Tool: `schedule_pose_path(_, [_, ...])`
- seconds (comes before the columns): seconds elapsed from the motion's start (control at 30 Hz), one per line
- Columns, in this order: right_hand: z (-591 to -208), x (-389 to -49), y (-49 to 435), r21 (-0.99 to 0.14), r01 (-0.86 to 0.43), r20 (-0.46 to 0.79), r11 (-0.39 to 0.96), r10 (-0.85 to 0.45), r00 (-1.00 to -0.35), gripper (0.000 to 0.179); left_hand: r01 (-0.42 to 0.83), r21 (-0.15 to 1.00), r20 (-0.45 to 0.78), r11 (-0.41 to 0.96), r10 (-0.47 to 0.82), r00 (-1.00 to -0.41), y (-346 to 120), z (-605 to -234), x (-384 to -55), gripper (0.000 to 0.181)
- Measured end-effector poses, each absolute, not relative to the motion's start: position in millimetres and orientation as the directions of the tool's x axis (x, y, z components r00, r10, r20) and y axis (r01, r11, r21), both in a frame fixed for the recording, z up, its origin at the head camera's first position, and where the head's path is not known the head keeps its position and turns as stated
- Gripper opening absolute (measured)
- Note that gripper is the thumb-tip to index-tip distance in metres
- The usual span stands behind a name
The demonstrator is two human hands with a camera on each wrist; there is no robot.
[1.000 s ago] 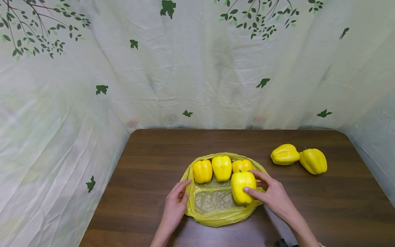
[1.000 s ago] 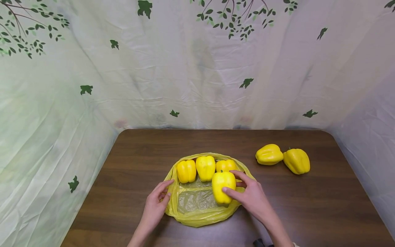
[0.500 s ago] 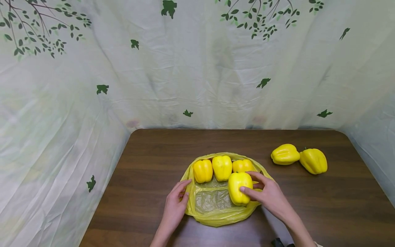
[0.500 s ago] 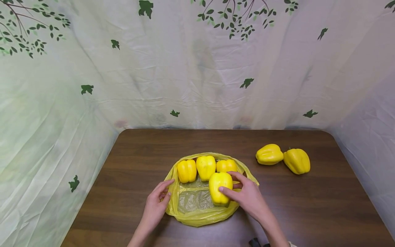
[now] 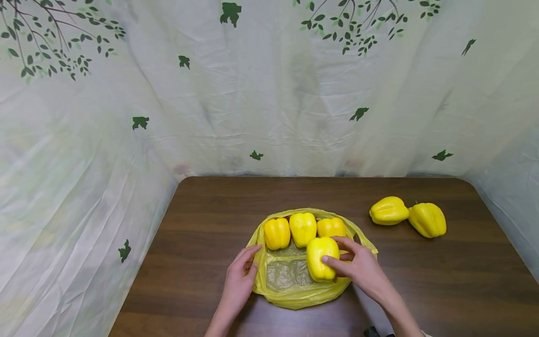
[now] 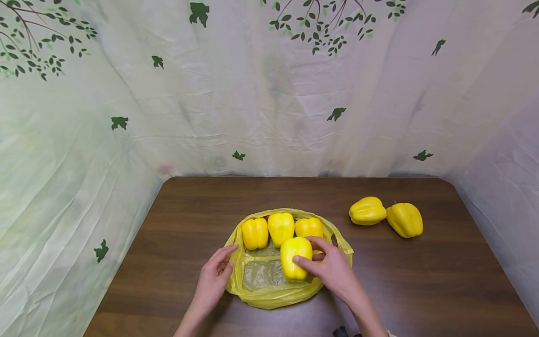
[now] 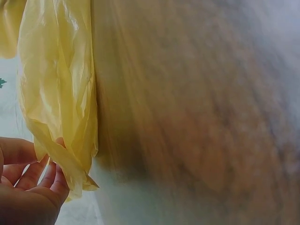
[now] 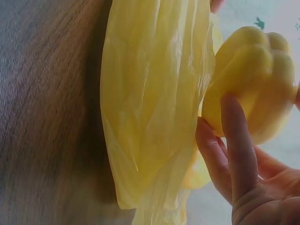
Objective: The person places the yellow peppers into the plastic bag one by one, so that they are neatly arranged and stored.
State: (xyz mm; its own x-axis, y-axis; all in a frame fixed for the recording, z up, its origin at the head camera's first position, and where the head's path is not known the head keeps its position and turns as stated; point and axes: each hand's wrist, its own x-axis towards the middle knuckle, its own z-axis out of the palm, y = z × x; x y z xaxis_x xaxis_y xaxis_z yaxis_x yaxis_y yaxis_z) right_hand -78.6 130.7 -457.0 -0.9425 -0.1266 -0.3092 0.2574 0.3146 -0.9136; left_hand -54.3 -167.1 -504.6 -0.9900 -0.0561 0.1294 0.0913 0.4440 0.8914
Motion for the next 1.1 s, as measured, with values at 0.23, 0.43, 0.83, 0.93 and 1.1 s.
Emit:
schedule_pose_path(0.23, [-460.5,-77.9,126.3,-0.921,0.234,-0.285,0.311,-0.132,-0.949,0.071,0.095,0.890,0.134,0.446,-0.057,-0.989,-166.9,-505.5,-54.7,0.044])
schedule_pose_path(0.43, [-462.4,-77.6,120.6,-0.914,0.243,-0.295,0.325,-0.121,-0.948,0.071,0.091,0.887,0.130,0.453,-0.057,-0.990,-167.4,-505.4,-54.8,0.045])
schedule_pose_path(0.83, [-465.1,-75.3,113.7,-0.924,0.227,-0.280,0.309,-0.138,-0.950,0.069,0.099,0.883,0.140,0.458,-0.056,-0.989,-167.1,-505.3,-54.3,0.045])
schedule_pose_path(0.93, [-465.5,-74.8,112.0,-0.924,0.225,-0.279,0.310,-0.144,-0.949,0.068,0.097,0.885,0.138,0.455,-0.058,-0.989,-167.2,-506.0,-54.4,0.045])
schedule_pose_path(1.1, [-465.7,-74.1,108.8,-0.925,0.222,-0.279,0.307,-0.155,-0.948,0.068,0.121,0.883,0.162,0.453,-0.053,-0.985,-168.3,-507.7,-54.4,0.047])
